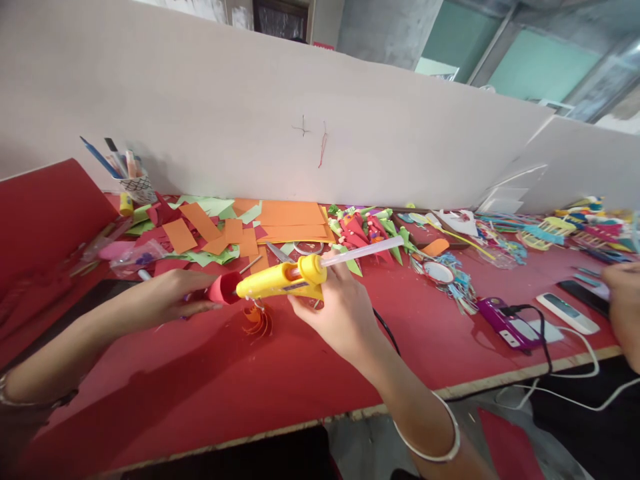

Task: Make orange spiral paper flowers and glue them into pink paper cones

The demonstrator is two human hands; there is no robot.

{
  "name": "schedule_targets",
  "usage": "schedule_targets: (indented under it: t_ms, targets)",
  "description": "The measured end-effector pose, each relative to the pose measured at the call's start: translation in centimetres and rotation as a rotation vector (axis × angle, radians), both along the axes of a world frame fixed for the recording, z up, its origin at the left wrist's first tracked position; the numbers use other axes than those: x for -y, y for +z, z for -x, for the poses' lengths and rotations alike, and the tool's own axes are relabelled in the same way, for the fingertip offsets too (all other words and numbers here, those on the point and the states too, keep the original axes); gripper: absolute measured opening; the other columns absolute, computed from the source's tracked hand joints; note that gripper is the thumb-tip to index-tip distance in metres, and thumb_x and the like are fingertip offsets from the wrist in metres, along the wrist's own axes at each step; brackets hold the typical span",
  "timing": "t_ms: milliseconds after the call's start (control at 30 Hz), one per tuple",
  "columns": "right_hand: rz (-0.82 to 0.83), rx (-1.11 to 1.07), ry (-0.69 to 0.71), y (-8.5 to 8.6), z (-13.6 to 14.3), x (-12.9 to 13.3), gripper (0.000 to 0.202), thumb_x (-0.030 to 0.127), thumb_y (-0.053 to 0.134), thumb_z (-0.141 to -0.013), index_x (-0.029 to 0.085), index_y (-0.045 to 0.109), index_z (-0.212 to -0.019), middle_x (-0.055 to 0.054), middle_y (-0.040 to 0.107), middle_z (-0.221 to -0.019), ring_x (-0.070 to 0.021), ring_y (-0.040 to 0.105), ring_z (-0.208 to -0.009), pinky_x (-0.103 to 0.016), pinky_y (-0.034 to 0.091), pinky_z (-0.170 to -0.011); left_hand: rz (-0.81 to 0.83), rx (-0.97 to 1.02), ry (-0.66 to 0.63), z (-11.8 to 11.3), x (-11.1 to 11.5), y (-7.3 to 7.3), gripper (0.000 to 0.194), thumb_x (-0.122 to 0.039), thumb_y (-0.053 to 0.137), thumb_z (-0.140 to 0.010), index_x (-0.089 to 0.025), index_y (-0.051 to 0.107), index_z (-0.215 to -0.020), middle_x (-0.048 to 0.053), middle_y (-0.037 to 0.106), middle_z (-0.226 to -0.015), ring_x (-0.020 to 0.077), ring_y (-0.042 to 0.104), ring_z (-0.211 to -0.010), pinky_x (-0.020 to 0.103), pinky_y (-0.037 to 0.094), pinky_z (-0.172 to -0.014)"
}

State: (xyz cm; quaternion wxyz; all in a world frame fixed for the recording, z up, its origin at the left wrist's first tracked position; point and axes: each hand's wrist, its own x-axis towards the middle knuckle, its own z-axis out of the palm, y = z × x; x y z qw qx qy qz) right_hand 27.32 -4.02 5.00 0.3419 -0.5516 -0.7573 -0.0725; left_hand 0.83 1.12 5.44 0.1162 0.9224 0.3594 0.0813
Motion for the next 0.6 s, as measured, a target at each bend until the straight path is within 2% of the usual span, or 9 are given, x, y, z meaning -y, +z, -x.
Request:
schedule_targets:
  t_ms: [167, 400, 600]
  targets:
    - [0.078, 0.002, 0.039, -0.10, 0.11, -0.09, 0.033, 0.030, 0.054, -0.070, 0.017, 0.056, -0.100, -0.008, 0.056, -0.092, -0.0179, 0.058, -0.070, -0.029, 0.049, -0.055, -0.010, -0.004, -0.041, 0.13, -0.06, 0.28, 0.027, -0.036, 0.043, -0.086, -0.018, 0.046, -0.066, -0.004, 0.047, -0.056, 0.0065, 0.038, -0.046, 0.018, 0.031, -0.041]
    - [0.047, 0.088, 0.021, 0.07, -0.26, -0.15, 0.036, 0.025, 0.048, -0.070, 0.017, 0.055, -0.105, -0.008, 0.058, -0.093, -0.0179, 0.058, -0.067, -0.028, 0.047, -0.051, 0.095, -0.050, -0.063, 0.33, 0.05, 0.99, 0.028, -0.037, 0.040, -0.087, -0.017, 0.048, -0.069, -0.004, 0.047, -0.058, 0.0071, 0.039, -0.049, 0.018, 0.031, -0.043]
    - [0.068, 0.132, 0.012, 0.21, -0.53, -0.04, 0.036, 0.024, 0.044, -0.072, 0.015, 0.053, -0.105, -0.010, 0.056, -0.098, -0.0185, 0.058, -0.066, -0.029, 0.047, -0.051, 0.159, -0.062, -0.096, 0.63, 0.01, 0.86, 0.030, -0.040, 0.040, -0.087, -0.017, 0.051, -0.072, -0.002, 0.053, -0.063, 0.0086, 0.043, -0.053, 0.020, 0.033, -0.046]
